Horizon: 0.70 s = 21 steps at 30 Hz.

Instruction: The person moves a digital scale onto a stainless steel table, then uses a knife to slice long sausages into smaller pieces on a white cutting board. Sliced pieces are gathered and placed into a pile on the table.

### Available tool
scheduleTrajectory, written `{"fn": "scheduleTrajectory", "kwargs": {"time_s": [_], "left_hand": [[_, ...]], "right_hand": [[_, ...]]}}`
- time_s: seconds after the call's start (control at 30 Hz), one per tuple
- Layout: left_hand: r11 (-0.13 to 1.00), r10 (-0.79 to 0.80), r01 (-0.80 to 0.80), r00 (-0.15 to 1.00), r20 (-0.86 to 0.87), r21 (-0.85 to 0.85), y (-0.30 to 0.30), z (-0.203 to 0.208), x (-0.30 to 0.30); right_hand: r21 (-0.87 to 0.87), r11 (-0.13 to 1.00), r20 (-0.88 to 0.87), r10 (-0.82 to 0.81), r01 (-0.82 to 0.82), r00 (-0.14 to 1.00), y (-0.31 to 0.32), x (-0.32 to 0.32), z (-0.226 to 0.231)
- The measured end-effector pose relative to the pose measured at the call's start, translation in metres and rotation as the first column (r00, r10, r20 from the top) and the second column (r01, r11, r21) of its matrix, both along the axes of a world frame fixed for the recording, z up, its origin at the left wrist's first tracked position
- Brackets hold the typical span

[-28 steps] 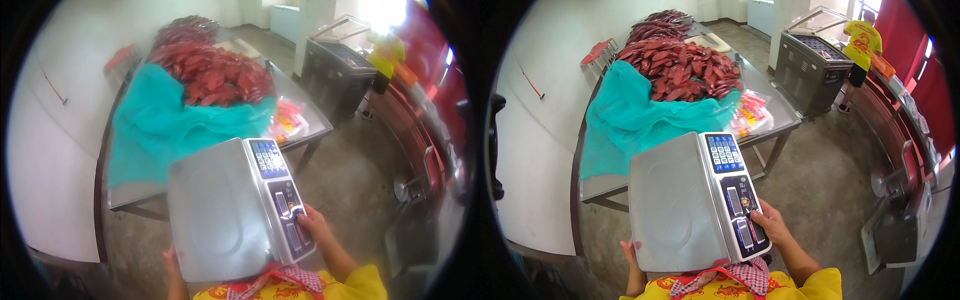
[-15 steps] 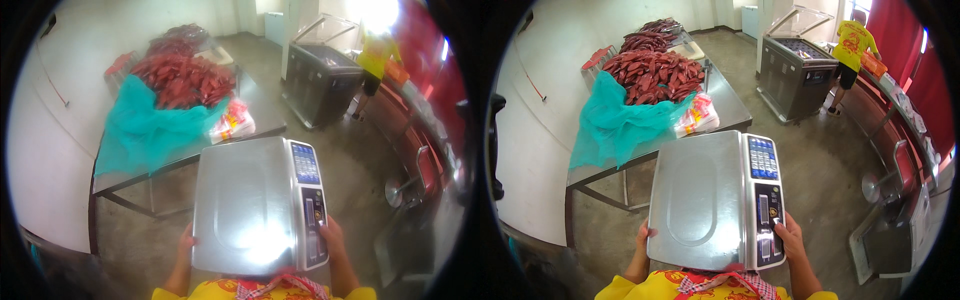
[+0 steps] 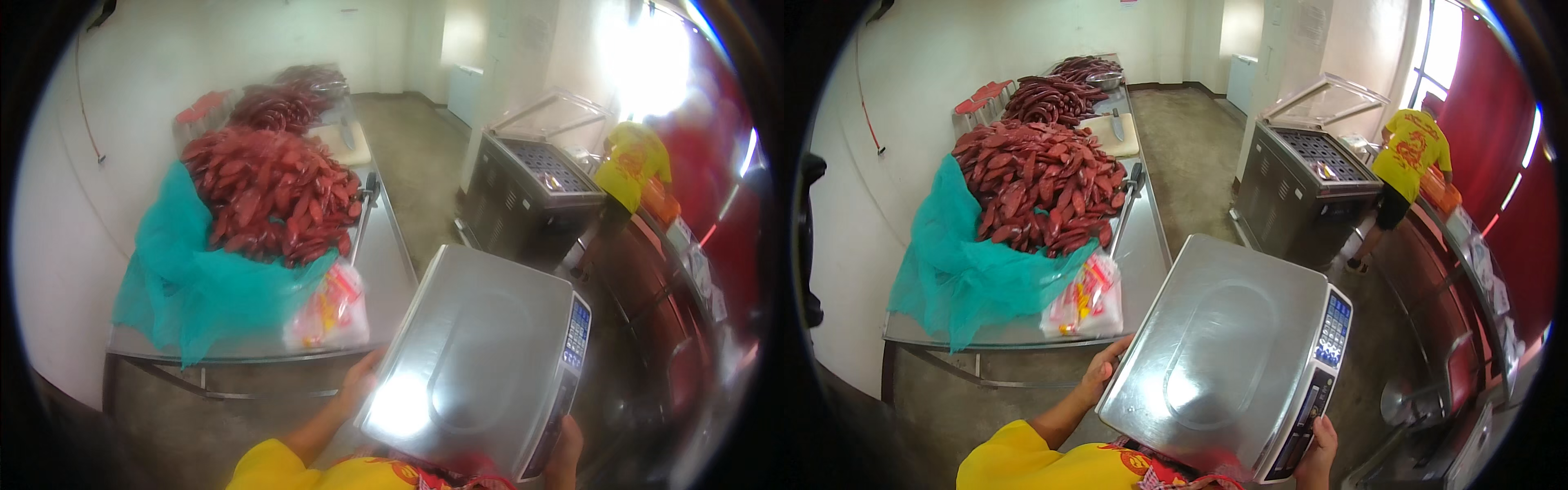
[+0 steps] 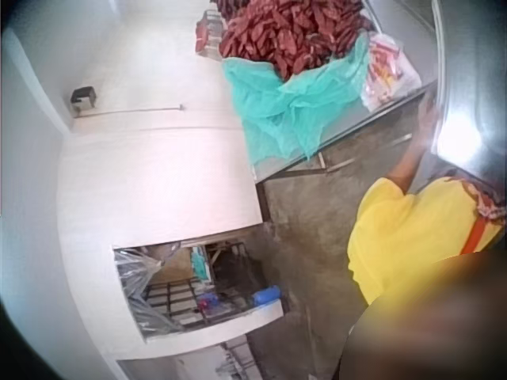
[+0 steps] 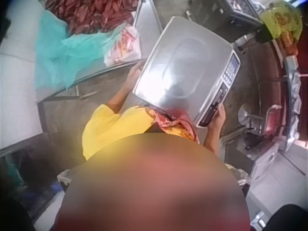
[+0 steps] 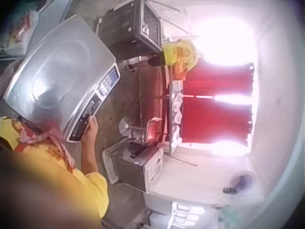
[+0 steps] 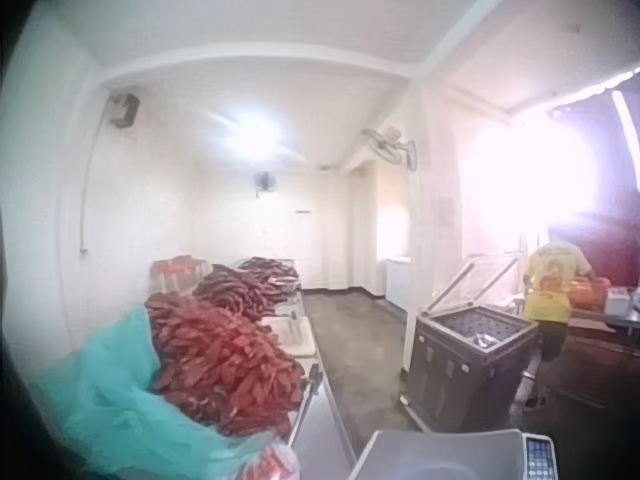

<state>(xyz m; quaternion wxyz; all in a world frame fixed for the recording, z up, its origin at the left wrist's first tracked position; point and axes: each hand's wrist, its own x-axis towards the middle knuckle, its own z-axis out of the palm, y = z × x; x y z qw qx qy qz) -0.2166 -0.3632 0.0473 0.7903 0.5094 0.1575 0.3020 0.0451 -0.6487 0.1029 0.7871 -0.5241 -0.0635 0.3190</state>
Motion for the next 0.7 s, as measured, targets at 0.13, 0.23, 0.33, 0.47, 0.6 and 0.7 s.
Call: {"fn": "scheduleTrajectory", "kwargs": {"time_s": [0.13,0.23,0.33,0.47,0.6,0.7], "left_hand": [[0.998,0.008,-0.010,0.999,-0.037,-0.059,0.064,0.010,0.073],[0.998,0.044,-0.044,0.999,0.022,-0.038,0.109,0.016,0.129],[0.995,0.092,-0.090,0.995,0.039,-0.047,0.142,0.019,0.178],[0.971,0.237,-0.236,0.971,0.020,-0.036,0.181,0.026,0.240],[0.907,0.412,-0.408,0.911,0.013,-0.106,0.216,0.031,0.281],[0.844,0.520,-0.515,0.854,-0.004,-0.150,0.255,0.028,0.298]], "right_hand": [[-0.011,1.000,0.038,-0.005,0.005,0.999,0.061,0.069,0.015],[-0.061,0.998,0.068,-0.031,0.035,0.997,0.117,0.127,0.013],[-0.010,0.989,0.053,0.145,-0.145,0.988,0.169,0.199,0.009],[-0.094,0.971,-0.026,0.217,-0.218,0.976,0.261,0.300,0.000],[-0.088,0.909,-0.068,0.403,-0.408,0.913,0.361,0.377,0.000],[0.009,0.862,-0.099,0.505,-0.507,0.857,0.440,0.411,-0.005]]}}
